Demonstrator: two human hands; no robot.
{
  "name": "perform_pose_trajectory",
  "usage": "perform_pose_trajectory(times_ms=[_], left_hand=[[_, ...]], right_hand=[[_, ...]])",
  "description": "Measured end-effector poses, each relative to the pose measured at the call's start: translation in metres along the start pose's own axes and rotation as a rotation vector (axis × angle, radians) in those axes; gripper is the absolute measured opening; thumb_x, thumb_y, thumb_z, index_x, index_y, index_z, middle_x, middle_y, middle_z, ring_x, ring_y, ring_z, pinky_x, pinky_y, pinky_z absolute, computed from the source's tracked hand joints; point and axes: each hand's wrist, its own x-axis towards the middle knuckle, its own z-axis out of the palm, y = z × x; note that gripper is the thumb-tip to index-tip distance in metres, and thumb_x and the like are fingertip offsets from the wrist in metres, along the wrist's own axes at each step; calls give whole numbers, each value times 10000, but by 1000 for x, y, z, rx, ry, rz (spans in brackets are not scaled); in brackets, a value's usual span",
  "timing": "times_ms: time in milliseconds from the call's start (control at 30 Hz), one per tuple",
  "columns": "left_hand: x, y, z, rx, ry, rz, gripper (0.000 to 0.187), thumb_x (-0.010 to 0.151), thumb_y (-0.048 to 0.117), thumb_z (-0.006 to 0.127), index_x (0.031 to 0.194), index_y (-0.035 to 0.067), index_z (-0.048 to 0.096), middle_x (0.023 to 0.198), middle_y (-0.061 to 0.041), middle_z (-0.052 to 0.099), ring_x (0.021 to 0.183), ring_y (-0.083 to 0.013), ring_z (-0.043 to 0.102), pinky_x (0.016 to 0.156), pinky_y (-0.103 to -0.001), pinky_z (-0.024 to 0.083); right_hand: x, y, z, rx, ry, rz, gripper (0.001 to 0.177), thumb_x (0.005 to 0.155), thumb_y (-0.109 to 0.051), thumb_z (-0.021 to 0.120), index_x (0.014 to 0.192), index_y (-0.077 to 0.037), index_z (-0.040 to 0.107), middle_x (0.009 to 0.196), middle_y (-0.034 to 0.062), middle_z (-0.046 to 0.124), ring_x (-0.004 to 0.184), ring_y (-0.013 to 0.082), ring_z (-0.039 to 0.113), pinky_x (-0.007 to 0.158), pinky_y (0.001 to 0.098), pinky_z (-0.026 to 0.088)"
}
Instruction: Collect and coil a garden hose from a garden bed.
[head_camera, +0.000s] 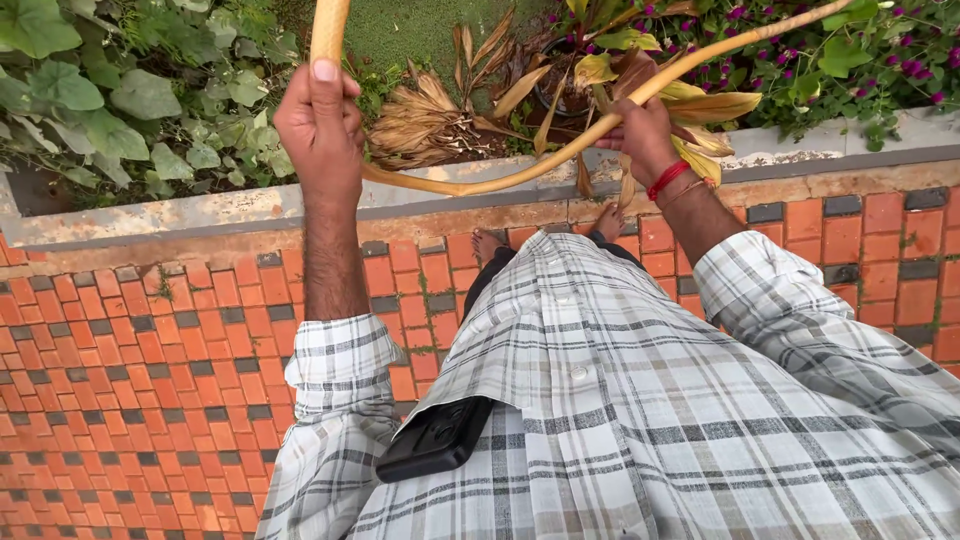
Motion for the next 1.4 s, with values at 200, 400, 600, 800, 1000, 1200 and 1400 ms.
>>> perform_pose_trajectory(times_ms=[200,400,600,800,1000,1200,1400], left_hand=[[-4,-12,3,308,-126,-55,385,1154,380,533,1190,38,706,665,80,412,574,-18,367,508,-236,304],[-14,-50,10,530,-221,-99,407,1126,399,579,1303,56,708,729,48,589,657,-39,540,589,-259,459],[-8,-54,36,541,-358,-139,391,1087,403,603,1277,84,730,712,22,645,622,-44,562,570,-274,463],[6,-54,55,559,-424,-75,367,1075,381,630,1245,75,739,737,17,689,622,-51,600,576,-276,484],[15,-43,68,603,-445,-79,361,1071,370,643,1236,65,744,728,8,685,630,-54,616,592,-270,492],[18,-42,72,613,-447,-69,356,1074,364,639,1238,65,743,736,11,691,642,-49,632,586,-259,505],[19,-40,73,607,-443,-80,344,1074,352,638,1224,64,750,719,8,684,630,-45,629,568,-257,497]], right_hand=[[-37,10,-19,-61,1,104,246,1034,-206,587,1166,-36,468,1021,142,618,808,241,704,686,363,658],[-50,35,-28,-117,53,155,267,1036,-225,575,1198,-30,490,1043,134,610,844,243,701,701,363,661],[-53,47,-29,-101,90,149,268,1030,-195,581,1209,-22,481,1031,148,631,817,245,710,676,359,663],[-52,50,-29,-62,115,129,280,1030,-195,588,1223,-20,487,1028,151,646,806,235,721,679,356,664],[-47,53,-31,-31,123,126,305,1023,-197,590,1241,-5,495,1042,160,660,797,242,728,663,352,663],[-50,44,-24,-12,127,144,327,1016,-188,605,1252,2,483,1029,156,656,782,237,731,645,345,666],[-54,35,-19,-24,106,150,314,1018,-197,600,1242,-9,486,1014,149,661,777,227,732,647,329,665]])
